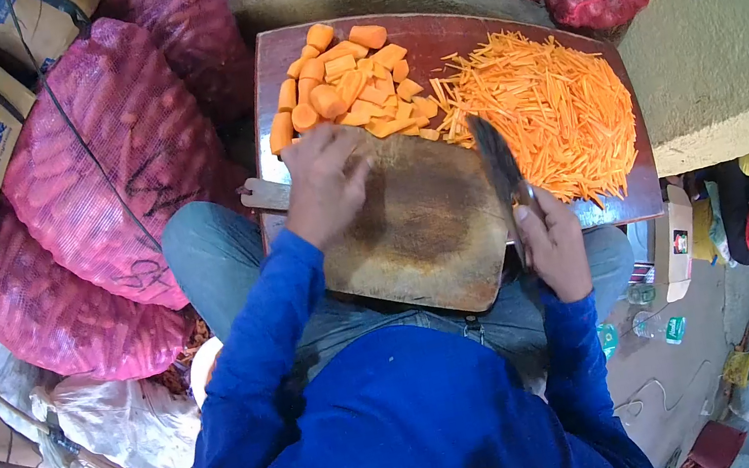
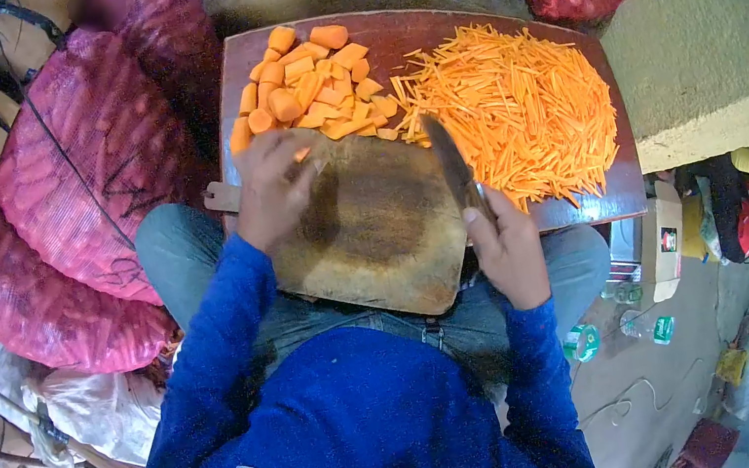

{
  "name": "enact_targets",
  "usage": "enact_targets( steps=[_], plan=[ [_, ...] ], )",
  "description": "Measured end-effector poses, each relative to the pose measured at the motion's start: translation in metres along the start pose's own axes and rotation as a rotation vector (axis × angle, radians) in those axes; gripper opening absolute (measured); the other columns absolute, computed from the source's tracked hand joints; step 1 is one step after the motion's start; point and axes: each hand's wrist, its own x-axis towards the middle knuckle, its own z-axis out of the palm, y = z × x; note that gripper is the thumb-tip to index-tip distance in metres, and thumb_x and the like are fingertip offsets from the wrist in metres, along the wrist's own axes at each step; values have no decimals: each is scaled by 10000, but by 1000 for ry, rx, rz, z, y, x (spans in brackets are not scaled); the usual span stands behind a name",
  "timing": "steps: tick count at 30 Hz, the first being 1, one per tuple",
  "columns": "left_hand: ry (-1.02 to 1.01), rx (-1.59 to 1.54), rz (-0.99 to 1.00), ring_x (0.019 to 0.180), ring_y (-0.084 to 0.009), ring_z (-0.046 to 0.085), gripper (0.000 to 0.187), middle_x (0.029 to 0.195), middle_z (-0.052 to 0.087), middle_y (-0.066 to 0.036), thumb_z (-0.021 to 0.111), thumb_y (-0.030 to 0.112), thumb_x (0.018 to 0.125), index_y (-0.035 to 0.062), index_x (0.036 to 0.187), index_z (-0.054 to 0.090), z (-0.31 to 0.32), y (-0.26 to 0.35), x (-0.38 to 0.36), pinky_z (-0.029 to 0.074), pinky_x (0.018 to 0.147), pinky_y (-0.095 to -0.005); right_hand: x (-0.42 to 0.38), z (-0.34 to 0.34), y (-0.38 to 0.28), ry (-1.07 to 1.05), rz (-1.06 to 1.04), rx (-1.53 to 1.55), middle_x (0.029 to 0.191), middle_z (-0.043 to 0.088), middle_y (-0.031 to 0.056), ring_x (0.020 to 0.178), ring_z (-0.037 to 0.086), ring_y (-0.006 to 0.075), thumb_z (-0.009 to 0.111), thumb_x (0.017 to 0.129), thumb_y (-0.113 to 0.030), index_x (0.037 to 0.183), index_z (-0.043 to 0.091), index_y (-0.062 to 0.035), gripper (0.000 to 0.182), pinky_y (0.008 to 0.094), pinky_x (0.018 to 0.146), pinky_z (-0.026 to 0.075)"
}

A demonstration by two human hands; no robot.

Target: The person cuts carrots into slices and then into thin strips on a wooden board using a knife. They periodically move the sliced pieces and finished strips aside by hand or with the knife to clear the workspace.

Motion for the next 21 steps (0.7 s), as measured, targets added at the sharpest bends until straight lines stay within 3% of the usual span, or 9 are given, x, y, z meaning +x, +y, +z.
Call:
enact_targets(
  steps=[2, 4, 6, 7, 10, 14, 16, 20, 21],
  plan=[
    [-38, 36, -29, 1142, -333, 640, 300, 1153, 691, -110, 848, 132, 837, 85, 1120, 764, -3, -19, 29, 425, 993, -462, -7, 13, 8, -22, -55, 77, 827, 682, 99, 763, 616, 159, 631, 1061, -115, 1229, 678, 56, 245, 355, 723, 532],
    [-76, 71, -56, 1158, -345, 647, 308, 1187, 711, -127, 865, 149, 836, 73, 1121, 777, -3, -28, 54, 449, 1006, -461, -10, 17, 9, -91, 39, 28, 823, 674, 117, 763, 614, 165, 641, 1055, -118, 1262, 677, 47, 267, 353, 739, 535],
    [-124, 298, -4, 1180, -346, 649, 340, 1199, 722, -131, 857, 237, 852, 86, 1147, 781, -3, -33, 77, 427, 1022, -490, -11, 19, -2, -115, -48, 9, 816, 656, 144, 766, 616, 175, 654, 1049, -122, 1263, 678, 40, 270, 353, 747, 537],
    [-170, 400, 4, 1198, -337, 652, 381, 1178, 742, -120, 838, 338, 864, 114, 1168, 783, 2, -40, 87, 417, 987, -509, -12, 21, 2, -110, -43, 38, 829, 668, 184, 760, 645, 209, 657, 1044, -121, 1273, 675, 33, 277, 371, 750, 545],
    [-234, 572, 15, 1164, -329, 663, 341, 1109, 766, -101, 813, 367, 878, 134, 1124, 778, 19, -46, 101, 407, 938, -513, -14, 25, 5, -78, -97, 31, 864, 691, 234, 768, 696, 279, 661, 1036, -117, 1277, 668, 36, 286, 394, 757, 554],
    [-340, 578, -54, 1102, -327, 677, 281, 1036, 776, -87, 790, 363, 873, 136, 1036, 759, 41, -57, 108, 391, 914, -514, -15, 27, 9, -55, -161, 41, 897, 710, 262, 791, 725, 346, 661, 1030, -120, 1285, 667, 35, 299, 413, 763, 559],
    [-272, 537, 62, 1026, -358, 687, 237, 959, 765, -156, 742, 311, 869, 84, 937, 746, 41, -58, 109, 371, 948, -564, -14, 26, 8, -39, -152, 56, 900, 706, 270, 802, 733, 357, 661, 1029, -127, 1289, 670, 34, 306, 416, 761, 560],
    [-323, 514, 23, 1014, -349, 686, 205, 910, 761, -163, 714, 281, 882, 79, 910, 735, 39, -49, 110, 352, 975, -548, -13, 24, 14, -28, -143, 65, 888, 698, 270, 784, 724, 356, 657, 1035, -139, 1299, 671, 34, 316, 418, 756, 558],
    [-251, 474, 59, 973, -351, 698, 203, 910, 765, -170, 710, 250, 886, 58, 942, 743, 39, -47, 108, 386, 955, -542, -13, 23, 14, -15, -148, 53, 882, 697, 268, 772, 718, 354, 657, 1037, -145, 1304, 671, 31, 320, 420, 752, 557]
  ],
)
